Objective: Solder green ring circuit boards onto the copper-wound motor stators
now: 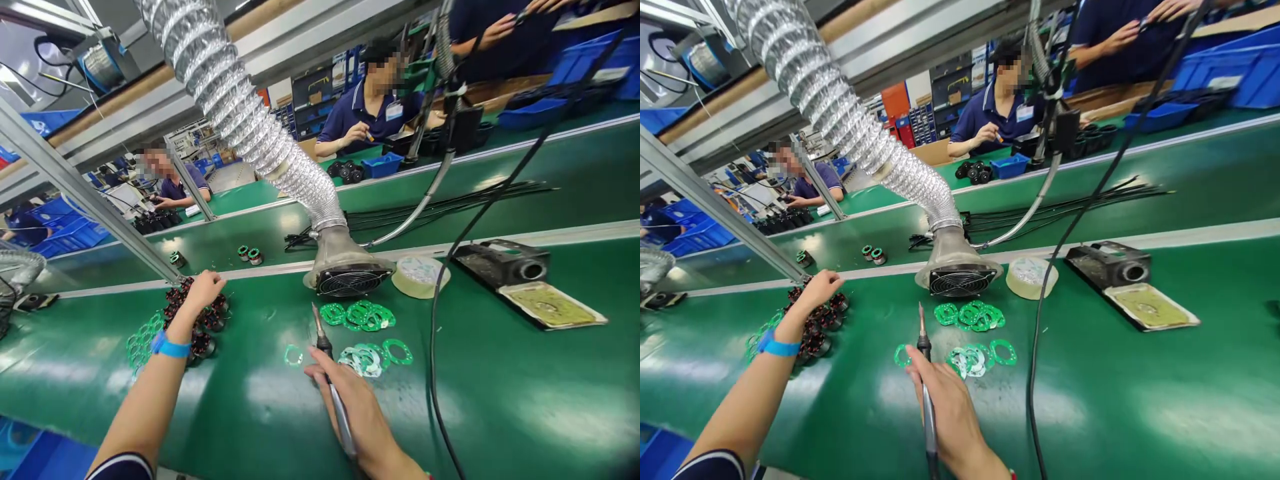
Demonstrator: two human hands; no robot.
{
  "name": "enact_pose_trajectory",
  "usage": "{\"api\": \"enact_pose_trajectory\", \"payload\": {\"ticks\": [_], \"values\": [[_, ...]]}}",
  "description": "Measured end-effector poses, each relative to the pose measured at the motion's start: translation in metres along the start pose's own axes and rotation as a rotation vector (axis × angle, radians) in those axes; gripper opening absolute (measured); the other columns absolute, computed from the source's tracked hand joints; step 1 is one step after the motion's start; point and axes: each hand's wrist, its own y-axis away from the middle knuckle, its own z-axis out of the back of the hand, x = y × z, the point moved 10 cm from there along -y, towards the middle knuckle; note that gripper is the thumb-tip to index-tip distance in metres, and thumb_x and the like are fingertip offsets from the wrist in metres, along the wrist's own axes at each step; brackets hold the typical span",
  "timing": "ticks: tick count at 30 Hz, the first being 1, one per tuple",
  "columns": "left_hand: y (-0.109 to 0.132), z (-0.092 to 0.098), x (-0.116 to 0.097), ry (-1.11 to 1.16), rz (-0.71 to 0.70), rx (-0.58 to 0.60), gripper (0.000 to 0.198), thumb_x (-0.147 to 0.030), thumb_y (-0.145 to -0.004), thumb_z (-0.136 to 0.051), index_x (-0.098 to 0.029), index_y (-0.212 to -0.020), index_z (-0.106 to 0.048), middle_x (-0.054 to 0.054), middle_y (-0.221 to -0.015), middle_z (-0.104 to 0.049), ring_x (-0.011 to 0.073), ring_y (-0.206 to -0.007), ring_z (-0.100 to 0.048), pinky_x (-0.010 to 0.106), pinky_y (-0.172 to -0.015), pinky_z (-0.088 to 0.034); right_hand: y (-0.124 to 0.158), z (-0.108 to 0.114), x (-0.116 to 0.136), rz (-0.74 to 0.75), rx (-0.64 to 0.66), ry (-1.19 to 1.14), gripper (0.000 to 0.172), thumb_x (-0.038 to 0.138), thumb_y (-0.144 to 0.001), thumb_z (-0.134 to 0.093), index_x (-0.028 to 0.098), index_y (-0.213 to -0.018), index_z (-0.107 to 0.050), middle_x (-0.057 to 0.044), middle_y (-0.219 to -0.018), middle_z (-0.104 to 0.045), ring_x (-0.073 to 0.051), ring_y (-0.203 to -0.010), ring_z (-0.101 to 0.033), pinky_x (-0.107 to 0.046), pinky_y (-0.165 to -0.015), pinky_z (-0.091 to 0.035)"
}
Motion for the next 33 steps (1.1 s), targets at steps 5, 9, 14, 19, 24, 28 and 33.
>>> {"api": "enact_pose_trajectory", "payload": {"ticks": [5, 9, 14, 19, 24, 28, 33], "values": [[0.064, -0.019, 0.001, -0.093, -0.039, -0.018, 0.031, -0.035, -0.085, -0.054, -0.014, -0.102, -0.069, 0.016, -0.118, -0.061, 0.0298, -0.112, -0.054, 0.040, -0.096, -0.042, 0.014, -0.047, 0.001, 0.016, 0.343, 0.135, 0.032, 0.008, -0.087, -0.044, 0.020, -0.114, -0.057, -0.008, -0.092, -0.071, -0.021, -0.080, -0.066, -0.034, -0.068, -0.052], [0.085, -0.031, -0.026, -0.111, -0.063, -0.067, 0.036, -0.041, -0.091, -0.043, -0.019, -0.107, -0.067, 0.015, -0.129, -0.055, 0.0317, -0.120, -0.045, 0.048, -0.099, -0.037, 0.020, -0.062, 0.000, 0.020, 0.473, 0.175, 0.040, 0.002, -0.084, -0.045, 0.017, -0.119, -0.057, -0.013, -0.104, -0.070, -0.023, -0.096, -0.064, -0.039, -0.082, -0.049], [0.126, -0.039, -0.102, -0.054, -0.324, -0.135, 0.030, -0.045, -0.085, -0.056, -0.019, -0.098, -0.065, 0.014, -0.121, -0.056, 0.0340, -0.120, -0.043, 0.053, -0.102, -0.031, 0.015, -0.052, -0.019, -0.100, 0.447, 0.274, 0.034, 0.008, -0.089, -0.043, 0.014, -0.120, -0.056, -0.011, -0.092, -0.070, -0.023, -0.085, -0.061, -0.041, -0.082, -0.045], [0.180, -0.041, -0.144, 0.047, -0.672, -0.146, 0.011, -0.025, -0.086, -0.056, -0.022, -0.093, -0.064, 0.011, -0.122, -0.055, 0.0333, -0.123, -0.041, 0.053, -0.100, -0.035, 0.015, -0.045, -0.028, -0.165, 0.360, 0.288, 0.036, 0.010, -0.090, -0.042, 0.014, -0.125, -0.052, -0.011, -0.096, -0.068, -0.024, -0.089, -0.058, -0.039, -0.082, -0.043], [0.184, -0.047, -0.095, 0.214, -0.548, -0.188, 0.034, -0.020, -0.086, -0.055, -0.023, -0.120, -0.050, 0.015, -0.137, -0.043, 0.0324, -0.127, -0.038, 0.053, -0.103, -0.034, 0.022, -0.065, -0.031, -0.171, 0.498, 0.359, 0.040, 0.006, -0.090, -0.039, 0.017, -0.127, -0.051, -0.010, -0.094, -0.066, -0.024, -0.089, -0.055, -0.037, -0.079, -0.041], [0.171, -0.073, -0.072, 0.349, -0.345, -0.039, 0.054, -0.035, -0.080, -0.064, -0.018, -0.125, -0.041, 0.015, -0.124, -0.052, 0.0316, -0.117, -0.046, 0.050, -0.097, -0.039, 0.021, -0.064, -0.032, -0.207, 0.491, 0.365, 0.039, 0.009, -0.088, -0.045, 0.016, -0.125, -0.052, -0.011, -0.096, -0.064, -0.026, -0.088, -0.052, -0.037, -0.078, -0.041], [0.158, -0.076, -0.092, 0.417, -0.355, 0.039, 0.043, -0.034, -0.079, -0.065, -0.022, -0.116, -0.048, 0.010, -0.124, -0.056, 0.0299, -0.117, -0.047, 0.049, -0.100, -0.037, 0.013, -0.061, -0.032, -0.262, 0.424, 0.386, 0.044, 0.022, -0.087, -0.055, 0.013, -0.129, -0.048, -0.014, -0.101, -0.061, -0.029, -0.092, -0.051, -0.041, -0.080, -0.042]]}}
